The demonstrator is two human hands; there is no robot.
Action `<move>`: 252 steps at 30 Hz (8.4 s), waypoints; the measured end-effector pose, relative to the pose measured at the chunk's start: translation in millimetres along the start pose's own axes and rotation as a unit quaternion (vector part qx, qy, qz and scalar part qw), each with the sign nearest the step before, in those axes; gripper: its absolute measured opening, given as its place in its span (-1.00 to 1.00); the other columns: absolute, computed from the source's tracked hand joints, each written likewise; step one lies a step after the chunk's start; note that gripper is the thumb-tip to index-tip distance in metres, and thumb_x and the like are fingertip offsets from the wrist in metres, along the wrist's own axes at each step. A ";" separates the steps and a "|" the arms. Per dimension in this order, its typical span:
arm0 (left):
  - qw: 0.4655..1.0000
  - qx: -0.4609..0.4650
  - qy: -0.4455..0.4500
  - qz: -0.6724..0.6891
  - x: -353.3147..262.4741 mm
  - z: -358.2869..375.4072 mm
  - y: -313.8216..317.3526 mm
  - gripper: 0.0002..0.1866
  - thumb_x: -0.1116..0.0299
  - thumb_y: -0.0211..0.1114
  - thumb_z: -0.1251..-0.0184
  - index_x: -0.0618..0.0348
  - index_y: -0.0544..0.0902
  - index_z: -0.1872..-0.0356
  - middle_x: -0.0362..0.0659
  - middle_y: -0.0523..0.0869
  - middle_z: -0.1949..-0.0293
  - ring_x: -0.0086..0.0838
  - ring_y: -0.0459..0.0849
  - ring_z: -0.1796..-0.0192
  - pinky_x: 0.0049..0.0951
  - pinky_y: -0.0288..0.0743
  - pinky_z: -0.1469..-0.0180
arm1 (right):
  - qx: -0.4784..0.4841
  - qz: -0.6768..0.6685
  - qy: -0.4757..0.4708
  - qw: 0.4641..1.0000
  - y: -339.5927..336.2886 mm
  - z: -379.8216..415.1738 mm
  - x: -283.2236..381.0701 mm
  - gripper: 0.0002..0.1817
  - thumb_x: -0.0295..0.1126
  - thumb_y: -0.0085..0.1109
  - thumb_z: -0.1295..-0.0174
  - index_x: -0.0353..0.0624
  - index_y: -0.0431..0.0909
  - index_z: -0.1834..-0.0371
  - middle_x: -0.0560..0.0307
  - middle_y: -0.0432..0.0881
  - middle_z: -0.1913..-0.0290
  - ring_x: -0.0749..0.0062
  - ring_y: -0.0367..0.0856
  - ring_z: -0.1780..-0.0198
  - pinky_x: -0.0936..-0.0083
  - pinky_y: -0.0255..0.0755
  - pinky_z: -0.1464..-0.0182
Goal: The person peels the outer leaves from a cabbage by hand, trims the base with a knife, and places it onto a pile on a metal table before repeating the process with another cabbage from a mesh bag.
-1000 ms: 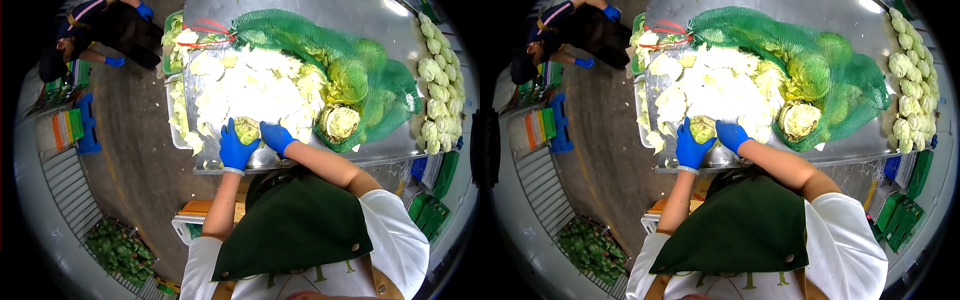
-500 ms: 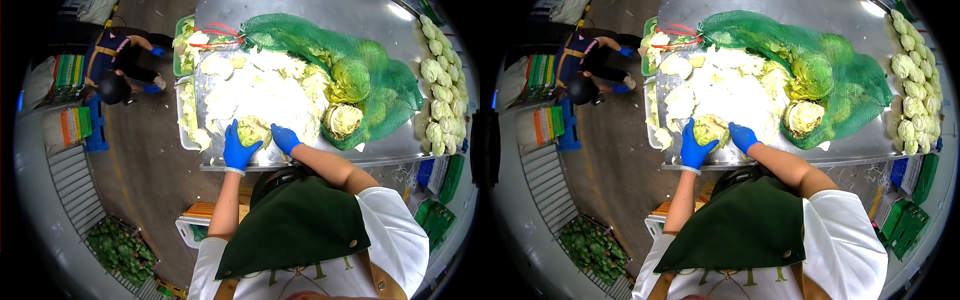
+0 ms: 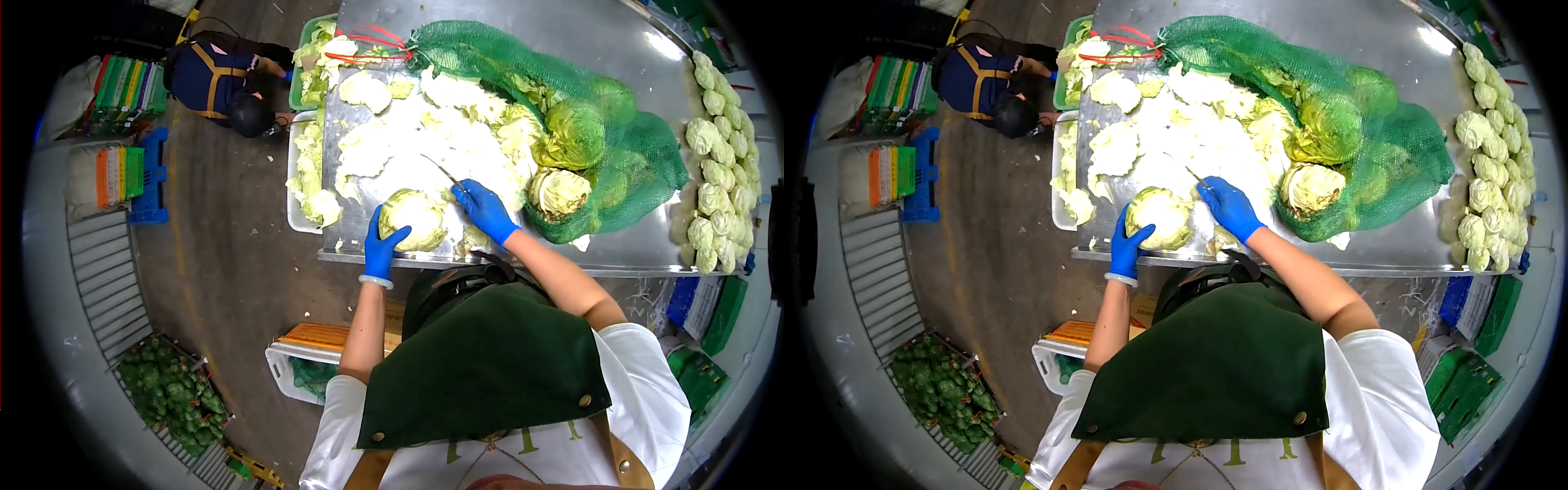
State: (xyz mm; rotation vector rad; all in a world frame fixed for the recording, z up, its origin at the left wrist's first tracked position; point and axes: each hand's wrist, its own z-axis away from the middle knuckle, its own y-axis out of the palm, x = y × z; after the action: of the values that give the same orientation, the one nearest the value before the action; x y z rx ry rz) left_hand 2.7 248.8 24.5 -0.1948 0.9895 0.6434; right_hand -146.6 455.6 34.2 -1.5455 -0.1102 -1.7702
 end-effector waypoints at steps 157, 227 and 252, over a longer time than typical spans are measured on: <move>0.918 -0.068 0.245 -0.306 32.3 29.1 24.6 0.02 0.23 0.66 0.17 0.19 0.24 -0.36 0.09 0.29 -0.29 -0.03 0.34 -0.31 -0.15 0.27 -0.35 | -0.001 0.182 0.066 0.981 45.9 -36.8 -41.4 -0.46 -0.10 0.32 -0.09 -0.19 0.50 -0.06 -0.14 0.67 0.05 -0.05 0.63 0.01 0.17 0.51 0.00; 0.913 -0.034 0.278 -0.297 5.7 0.8 -5.8 0.08 0.20 0.72 0.26 0.28 0.26 -0.34 0.10 0.08 -0.46 -0.12 0.26 -0.42 -0.20 0.28 -0.39 | 0.209 0.148 0.108 0.961 22.9 -42.5 50.6 -0.09 0.20 0.37 0.04 -0.35 0.46 -0.22 -0.32 0.58 -0.14 -0.08 0.57 -0.16 0.28 0.42 -0.19; 0.987 -0.008 0.154 -0.044 10.2 -11.4 26.6 -0.03 0.52 0.63 0.12 0.14 0.23 -0.36 -0.06 0.36 -0.23 -0.30 0.50 -0.20 -0.30 0.59 -0.13 | -0.041 0.282 0.007 0.958 -21.5 -103.1 -32.0 -0.60 -0.14 0.24 -0.06 -0.07 0.57 0.06 -0.09 0.68 0.11 -0.05 0.63 0.07 0.13 0.50 0.04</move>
State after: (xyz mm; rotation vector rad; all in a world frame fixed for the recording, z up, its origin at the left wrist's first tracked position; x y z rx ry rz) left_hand -17.2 269.3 13.3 -0.3577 1.2650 0.5485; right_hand -243.6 431.8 -12.0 -1.4367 0.3823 -1.3394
